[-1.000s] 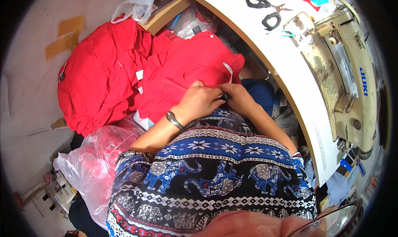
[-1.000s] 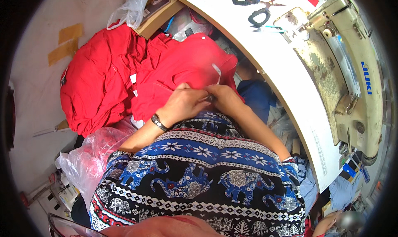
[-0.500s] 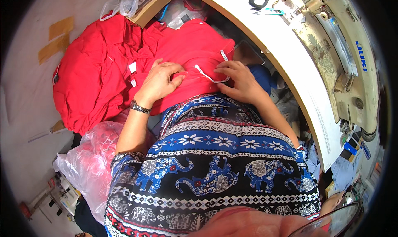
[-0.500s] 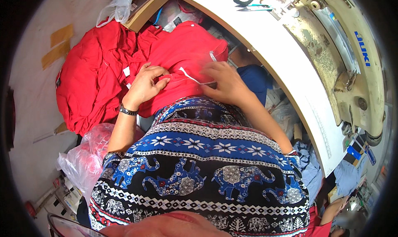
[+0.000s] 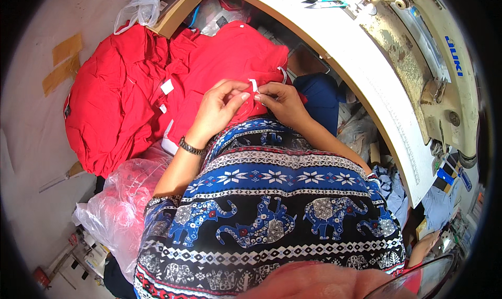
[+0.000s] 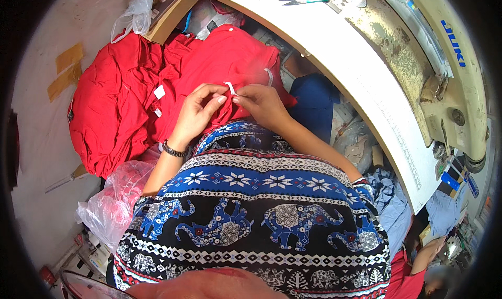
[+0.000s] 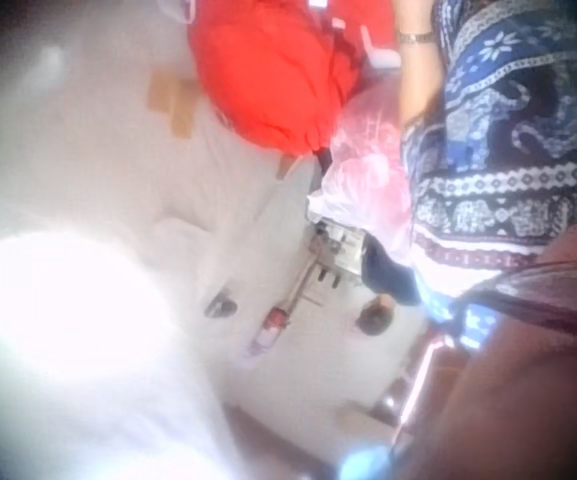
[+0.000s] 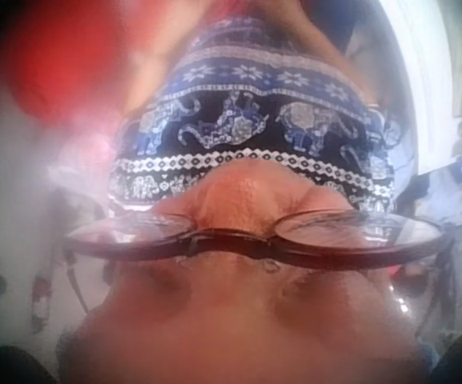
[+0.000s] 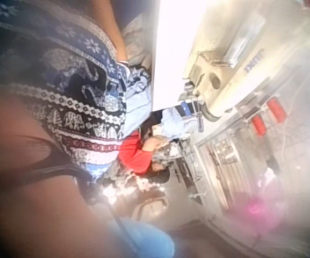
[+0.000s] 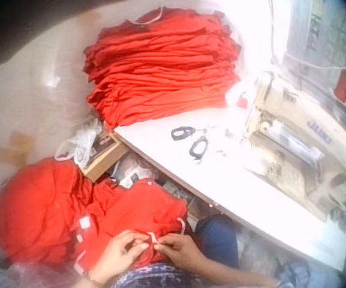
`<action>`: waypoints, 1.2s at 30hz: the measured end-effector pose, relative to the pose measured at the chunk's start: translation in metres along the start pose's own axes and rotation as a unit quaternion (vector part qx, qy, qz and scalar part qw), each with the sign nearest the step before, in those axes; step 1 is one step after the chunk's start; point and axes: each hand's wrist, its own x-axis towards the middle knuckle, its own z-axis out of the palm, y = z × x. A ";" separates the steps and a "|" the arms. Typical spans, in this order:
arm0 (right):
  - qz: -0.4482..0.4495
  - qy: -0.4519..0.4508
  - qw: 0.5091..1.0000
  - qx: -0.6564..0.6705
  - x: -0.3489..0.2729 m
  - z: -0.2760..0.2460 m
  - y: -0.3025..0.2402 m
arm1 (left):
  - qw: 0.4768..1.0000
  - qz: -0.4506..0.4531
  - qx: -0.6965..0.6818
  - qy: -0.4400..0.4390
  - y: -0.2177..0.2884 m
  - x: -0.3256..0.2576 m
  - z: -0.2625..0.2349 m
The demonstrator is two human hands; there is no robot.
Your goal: The person picks up red garments from a stack, identifies white tags on them, and uses shears to trim threads or tags. They handle each garment individually and place it back onto the stack.
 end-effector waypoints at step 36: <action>0.138 0.106 0.979 0.106 0.032 -0.025 0.043 | 0.948 -0.012 -0.304 -0.090 -0.020 0.006 -0.006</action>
